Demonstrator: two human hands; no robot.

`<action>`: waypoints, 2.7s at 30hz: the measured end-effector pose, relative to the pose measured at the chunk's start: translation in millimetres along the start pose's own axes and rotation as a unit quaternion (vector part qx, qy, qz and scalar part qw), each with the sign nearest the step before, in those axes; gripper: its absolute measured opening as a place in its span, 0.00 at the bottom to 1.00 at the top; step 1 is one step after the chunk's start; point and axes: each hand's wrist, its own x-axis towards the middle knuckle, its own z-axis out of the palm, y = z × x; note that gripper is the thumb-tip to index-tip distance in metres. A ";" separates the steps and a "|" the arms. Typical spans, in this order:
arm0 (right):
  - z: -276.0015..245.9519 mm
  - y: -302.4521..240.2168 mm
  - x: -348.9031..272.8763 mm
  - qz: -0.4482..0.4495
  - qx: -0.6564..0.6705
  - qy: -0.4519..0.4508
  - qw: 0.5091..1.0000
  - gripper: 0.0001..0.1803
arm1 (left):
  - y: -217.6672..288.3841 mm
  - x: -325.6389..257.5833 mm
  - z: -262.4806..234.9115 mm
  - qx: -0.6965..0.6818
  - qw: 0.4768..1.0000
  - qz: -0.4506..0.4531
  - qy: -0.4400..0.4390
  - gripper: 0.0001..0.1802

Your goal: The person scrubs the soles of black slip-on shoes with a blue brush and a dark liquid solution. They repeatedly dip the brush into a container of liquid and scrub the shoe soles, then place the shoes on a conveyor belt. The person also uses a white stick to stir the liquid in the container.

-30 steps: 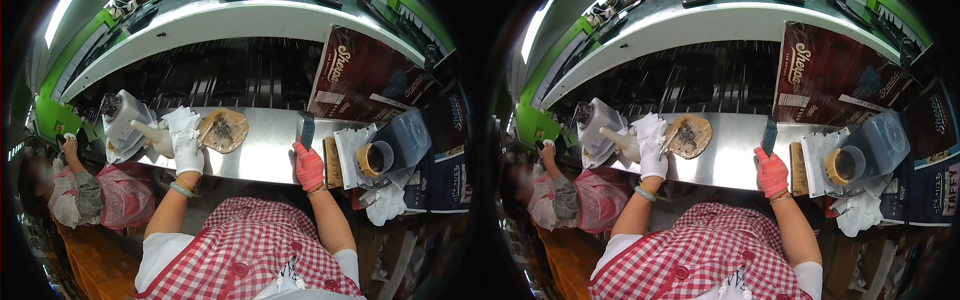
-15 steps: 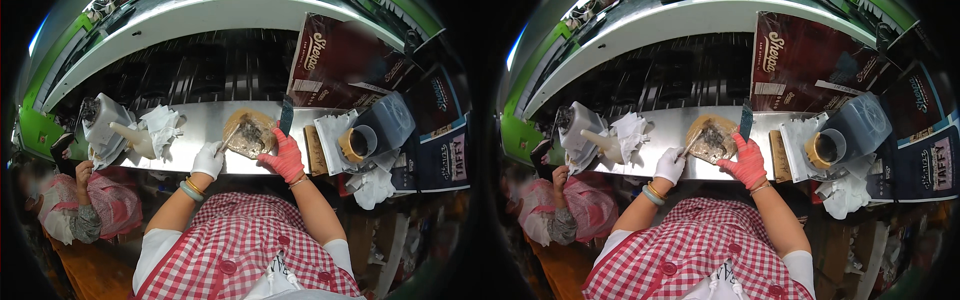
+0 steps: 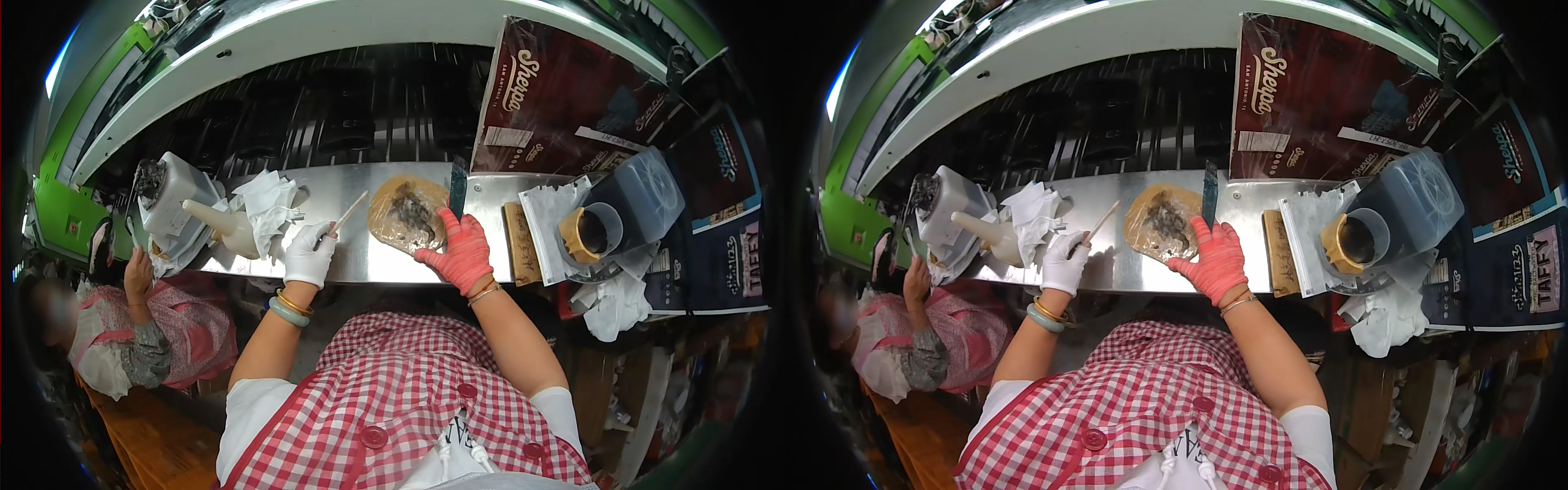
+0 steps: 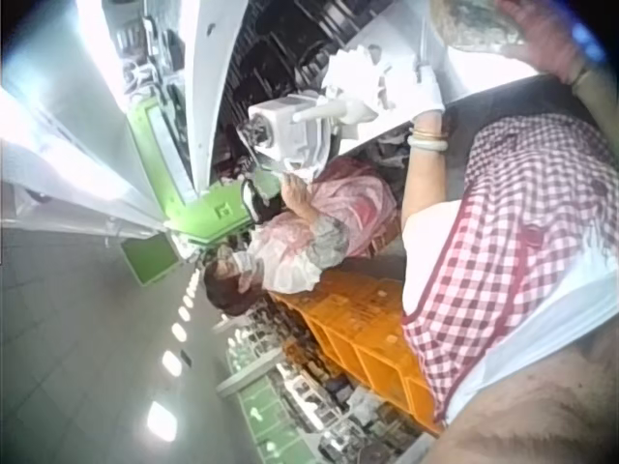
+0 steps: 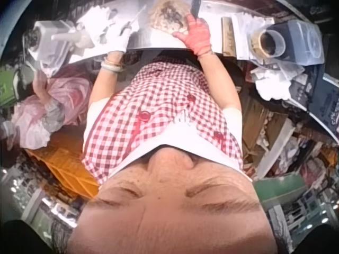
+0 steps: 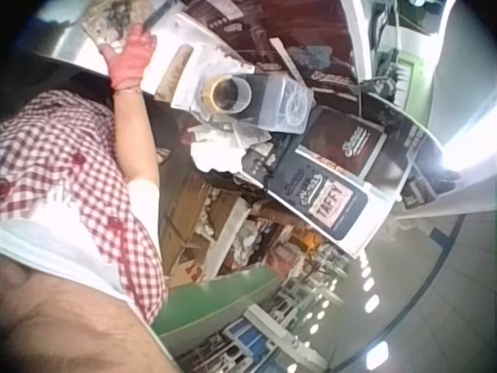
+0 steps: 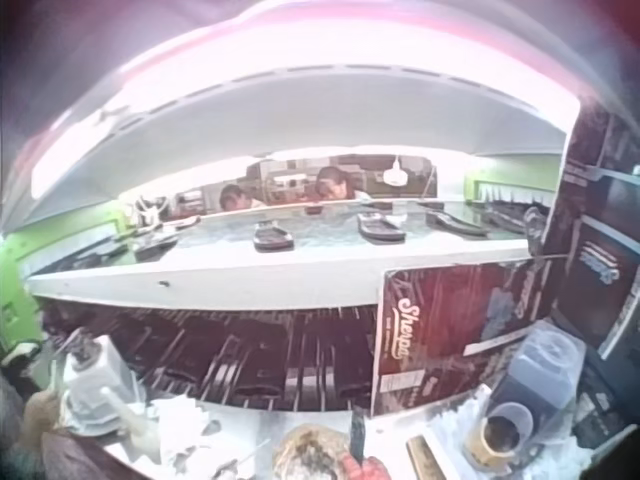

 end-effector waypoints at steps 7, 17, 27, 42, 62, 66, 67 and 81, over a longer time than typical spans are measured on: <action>-24.6 5.0 -18.2 -0.117 0.080 0.198 0.970 0.29 | 32.1 7.9 6.7 -0.219 0.948 -0.187 -0.136 0.14; -210.6 79.7 -44.7 -0.127 -0.206 0.485 0.840 0.25 | 151.8 13.8 93.2 -0.301 0.839 -0.088 -0.444 0.15; -258.4 155.6 -35.4 -0.002 -0.294 0.424 0.857 0.18 | 256.9 16.0 175.3 -0.170 0.808 0.006 -0.564 0.17; -239.7 171.3 -35.3 -0.001 -0.334 0.407 0.850 0.18 | 287.4 40.5 182.0 -0.037 0.754 0.023 -0.656 0.13; -240.0 168.0 -37.3 0.036 -0.296 0.396 0.868 0.18 | 240.9 56.3 199.1 -0.243 0.610 -0.147 -0.740 0.19; -240.5 166.4 -37.2 0.032 -0.294 0.397 0.869 0.18 | 225.1 49.5 202.3 -0.298 0.578 -0.175 -0.739 0.20; -240.6 166.0 -37.3 0.029 -0.295 0.399 0.868 0.18 | 221.8 46.0 202.3 -0.318 0.568 -0.192 -0.734 0.21; -235.2 174.6 -35.8 0.022 -0.294 0.419 0.859 0.17 | 237.1 -36.8 192.5 -0.464 0.523 -0.320 -0.639 0.18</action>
